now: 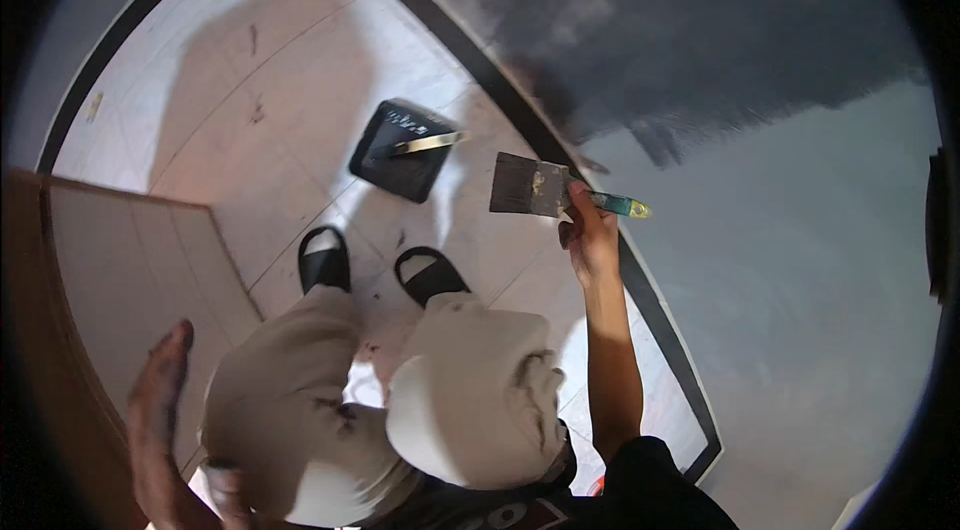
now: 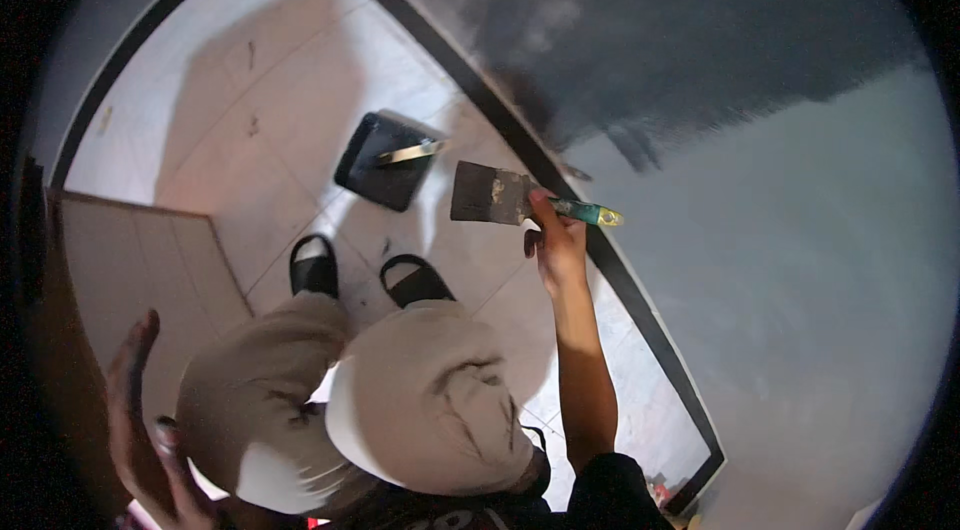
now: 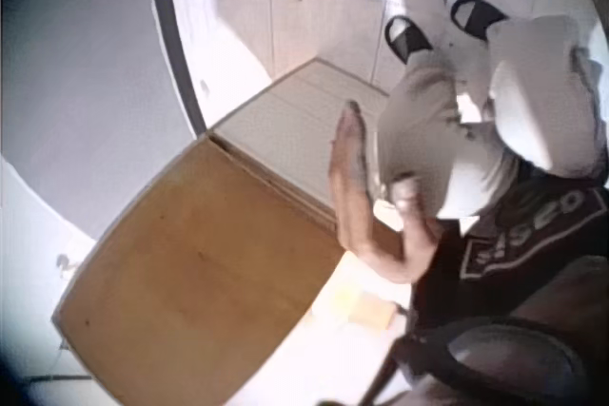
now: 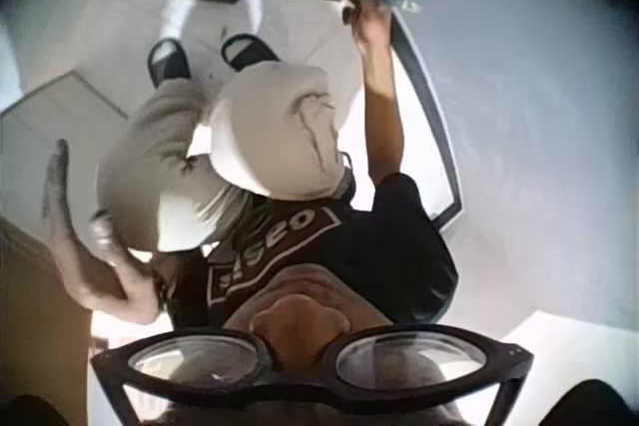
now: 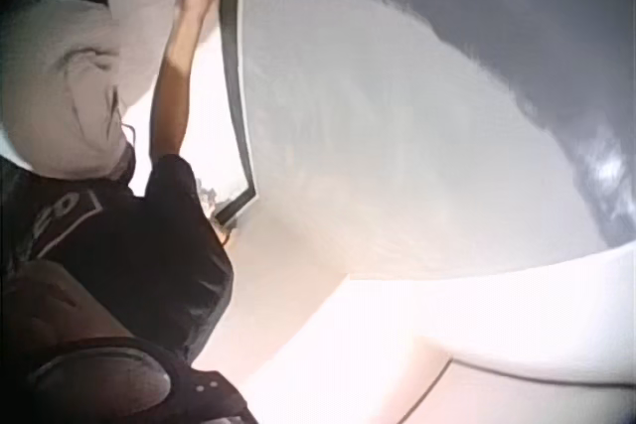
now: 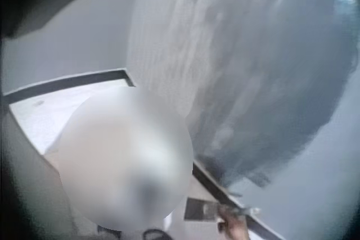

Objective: The person paints a wall by dipping a paintbrush into a paint tray and brushing paint onto the wall surface.

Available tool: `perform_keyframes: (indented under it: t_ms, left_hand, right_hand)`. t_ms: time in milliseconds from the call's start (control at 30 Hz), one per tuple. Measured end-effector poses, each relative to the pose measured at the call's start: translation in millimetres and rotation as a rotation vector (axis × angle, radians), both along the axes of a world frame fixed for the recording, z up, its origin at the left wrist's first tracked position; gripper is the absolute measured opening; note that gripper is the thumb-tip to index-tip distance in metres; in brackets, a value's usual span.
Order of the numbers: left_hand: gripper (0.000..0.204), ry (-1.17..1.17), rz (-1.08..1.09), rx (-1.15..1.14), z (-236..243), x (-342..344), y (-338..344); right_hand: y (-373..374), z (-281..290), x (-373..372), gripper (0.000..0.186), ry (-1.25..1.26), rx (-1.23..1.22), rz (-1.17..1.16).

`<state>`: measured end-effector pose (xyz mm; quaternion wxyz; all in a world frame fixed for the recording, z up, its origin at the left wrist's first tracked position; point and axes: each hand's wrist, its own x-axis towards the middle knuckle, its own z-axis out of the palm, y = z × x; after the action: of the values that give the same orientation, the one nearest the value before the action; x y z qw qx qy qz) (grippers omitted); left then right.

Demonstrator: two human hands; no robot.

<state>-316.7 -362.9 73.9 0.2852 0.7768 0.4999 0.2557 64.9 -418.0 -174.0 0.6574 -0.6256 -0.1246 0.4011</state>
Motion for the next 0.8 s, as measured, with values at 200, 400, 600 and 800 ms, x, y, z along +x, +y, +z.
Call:
perform_keyframes:
  t_ms: [200, 400, 600, 800]
  left_hand:
    - [0.044, -0.353, 0.157, -0.398, -92, -4, 58]
    - [0.040, -0.678, 0.166, -0.836, -241, -10, 108]
    - [0.042, -0.758, 0.141, -1.214, -378, 28, 134]
    - [0.045, -0.962, 0.185, -1.396, -440, 67, 132]
  right_hand:
    - [27, -41, -31, 0.030, 0.105, -0.050, 0.128]
    - [83, -67, -74, 0.034, -0.535, -0.229, 0.465]
    - [142, -106, -75, 0.024, -0.985, -0.015, 0.711]
    - [174, -144, -81, 0.026, -1.277, -0.180, 0.883]
